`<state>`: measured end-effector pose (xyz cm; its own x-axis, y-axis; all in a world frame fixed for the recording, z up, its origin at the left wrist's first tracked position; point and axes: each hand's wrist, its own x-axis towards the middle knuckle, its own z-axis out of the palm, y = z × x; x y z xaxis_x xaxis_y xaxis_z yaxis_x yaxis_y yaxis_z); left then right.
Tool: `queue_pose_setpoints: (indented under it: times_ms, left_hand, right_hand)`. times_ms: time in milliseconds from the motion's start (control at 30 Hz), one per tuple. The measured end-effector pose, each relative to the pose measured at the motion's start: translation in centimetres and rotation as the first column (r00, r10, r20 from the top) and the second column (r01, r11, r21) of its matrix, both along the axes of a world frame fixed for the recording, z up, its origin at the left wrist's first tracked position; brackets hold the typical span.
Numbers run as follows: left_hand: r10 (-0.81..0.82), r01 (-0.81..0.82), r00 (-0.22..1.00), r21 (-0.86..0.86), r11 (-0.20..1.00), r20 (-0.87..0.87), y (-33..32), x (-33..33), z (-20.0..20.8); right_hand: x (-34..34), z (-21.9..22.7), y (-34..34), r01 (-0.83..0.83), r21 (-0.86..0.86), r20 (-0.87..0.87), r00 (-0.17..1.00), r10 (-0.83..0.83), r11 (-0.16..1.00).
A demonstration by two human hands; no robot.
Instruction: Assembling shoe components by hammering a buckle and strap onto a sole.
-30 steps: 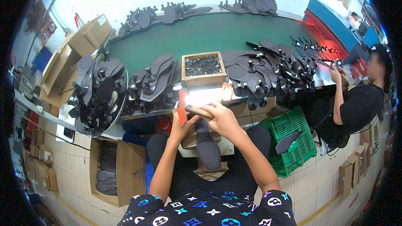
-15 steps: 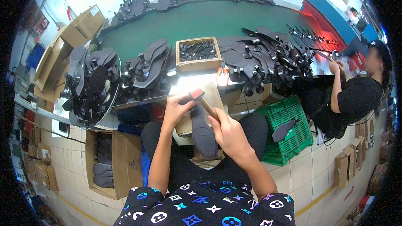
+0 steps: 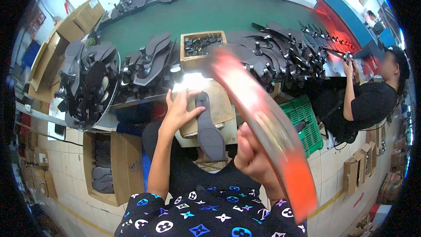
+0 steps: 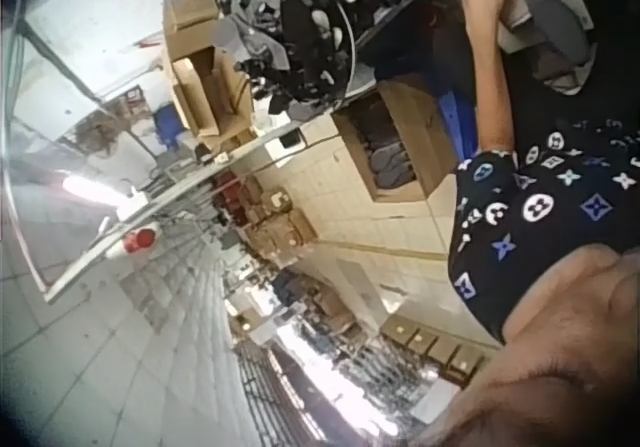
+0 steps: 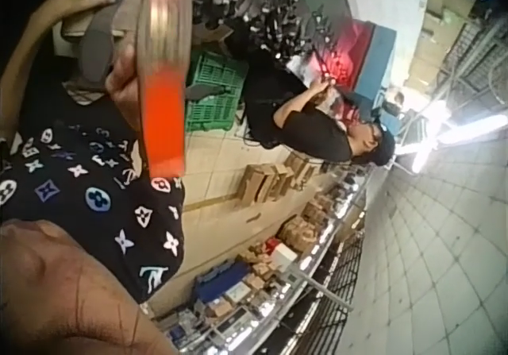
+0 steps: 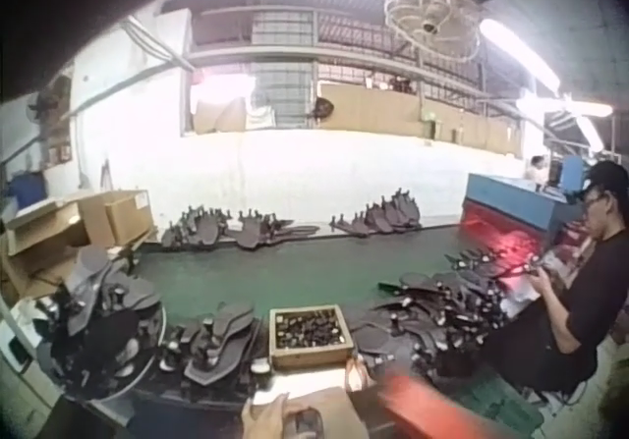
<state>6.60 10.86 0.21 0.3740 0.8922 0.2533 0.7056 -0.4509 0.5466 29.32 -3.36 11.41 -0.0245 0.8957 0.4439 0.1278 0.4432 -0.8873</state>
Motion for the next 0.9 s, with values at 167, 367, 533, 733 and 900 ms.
queue_pose_setpoints:
  times_ms: [167, 367, 533, 733, 900]
  left_hand:
    - [0.020, -0.006, 0.994, 0.132, 0.991, -0.105, -0.1, -0.3, 0.4]
    - [-0.253, 0.282, 0.793, 0.035, 0.959, 0.554, -4.5, -0.3, 1.6]
    - [-0.003, 0.677, 0.541, -0.433, 0.595, 0.841, -12.1, -0.1, 8.0]
    - [0.391, 0.765, 0.451, -0.573, 0.294, 0.802, -15.3, 0.7, 10.6]
    - [0.576, 0.850, 0.393, -0.522, 0.071, 0.717, -15.2, 1.0, 11.0]
  right_hand:
    - [-2.4, -5.6, 2.8, 0.215, -0.199, 0.640, 0.767, -0.040, 0.956]
    - [-0.1, -2.1, 4.0, 0.329, 0.154, 0.272, 0.893, -0.360, 0.932]
    - [-1.0, -4.9, 6.9, 0.132, 0.156, 0.695, 0.690, -0.204, 0.979]
    - [-1.9, -5.4, 7.1, -0.252, 0.089, 0.653, 0.746, 0.135, 0.964]
    - [-2.1, -2.5, 2.8, -0.754, -0.201, -0.363, 0.651, 0.667, 0.626]
